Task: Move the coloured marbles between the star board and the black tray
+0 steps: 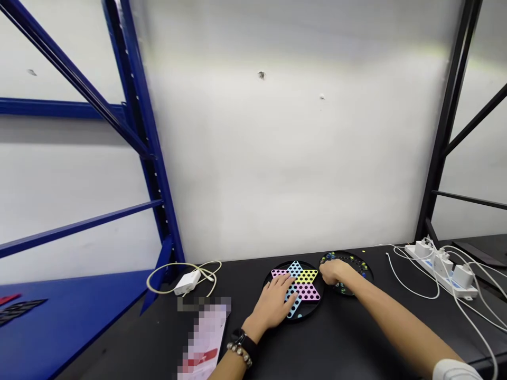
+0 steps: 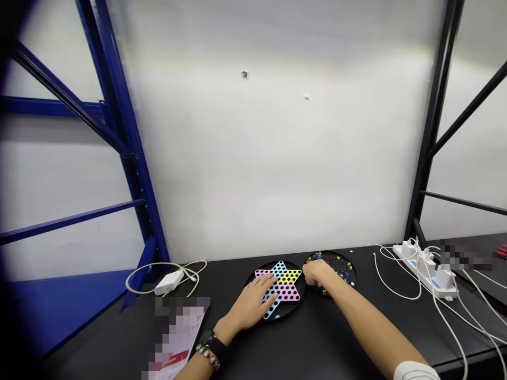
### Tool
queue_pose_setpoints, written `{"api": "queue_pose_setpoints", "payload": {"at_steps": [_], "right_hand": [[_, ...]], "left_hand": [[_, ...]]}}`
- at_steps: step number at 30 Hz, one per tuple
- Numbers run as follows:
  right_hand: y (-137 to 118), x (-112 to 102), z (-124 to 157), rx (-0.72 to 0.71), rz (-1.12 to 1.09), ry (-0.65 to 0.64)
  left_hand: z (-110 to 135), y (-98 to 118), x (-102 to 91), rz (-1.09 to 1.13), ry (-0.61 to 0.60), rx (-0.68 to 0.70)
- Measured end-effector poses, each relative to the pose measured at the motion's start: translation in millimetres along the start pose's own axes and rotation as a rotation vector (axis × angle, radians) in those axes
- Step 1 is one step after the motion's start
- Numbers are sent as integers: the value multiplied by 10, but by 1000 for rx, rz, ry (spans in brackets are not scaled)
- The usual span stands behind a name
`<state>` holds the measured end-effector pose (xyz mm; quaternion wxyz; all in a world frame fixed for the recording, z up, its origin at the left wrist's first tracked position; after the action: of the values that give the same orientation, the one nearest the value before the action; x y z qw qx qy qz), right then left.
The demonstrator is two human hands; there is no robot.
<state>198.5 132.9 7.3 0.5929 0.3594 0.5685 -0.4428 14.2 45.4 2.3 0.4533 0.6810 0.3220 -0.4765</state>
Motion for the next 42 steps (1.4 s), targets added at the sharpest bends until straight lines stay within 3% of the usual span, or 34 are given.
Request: {"api": "queue_pose_setpoints", "payload": {"at_steps": [3, 8, 11, 13, 17, 20, 24, 30, 36, 39, 42], "right_hand": [[175, -14, 8, -78, -144, -77], [539, -94, 1, -77, -1146, 15], [675, -74, -78, -19, -1433, 155], [725, -16, -146, 87, -1391, 248], [666, 64, -225, 202, -783, 323], [533, 99, -214, 191, -404, 288], [360, 124, -193, 153, -29, 137], [251, 100, -188, 107, 12, 59], [269, -35, 4, 55, -238, 186], [138, -22, 151, -86, -297, 56], [26, 13, 268, -105, -213, -62]], "left_hand": [[3, 9, -3, 1, -3, 0], [10, 27, -16, 8, -21, -12], [3, 16, -6, 11, -16, -3], [-7, -6, 12, 13, -4, 7], [-30, -59, 53, 3, 16, 10], [-36, -70, 62, 2, 27, 14], [-29, -52, 61, 8, 13, 17], [-20, -34, 36, 14, 33, 25], [-12, -30, 35, 19, 17, 22], [-17, -35, 41, 15, 31, 30], [-23, -39, 49, 8, 37, 40]]}}
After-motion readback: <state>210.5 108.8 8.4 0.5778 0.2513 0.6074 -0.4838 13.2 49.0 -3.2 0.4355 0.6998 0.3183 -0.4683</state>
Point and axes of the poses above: each hand's wrist, its own z-axis away from the middle knuckle, its own x-axis out of the palm, y = z × x, the point moved 6 cm from there along -z, towards the middle knuckle, and after that the axes turned 5 degrees about z, right-handed, at the moved point
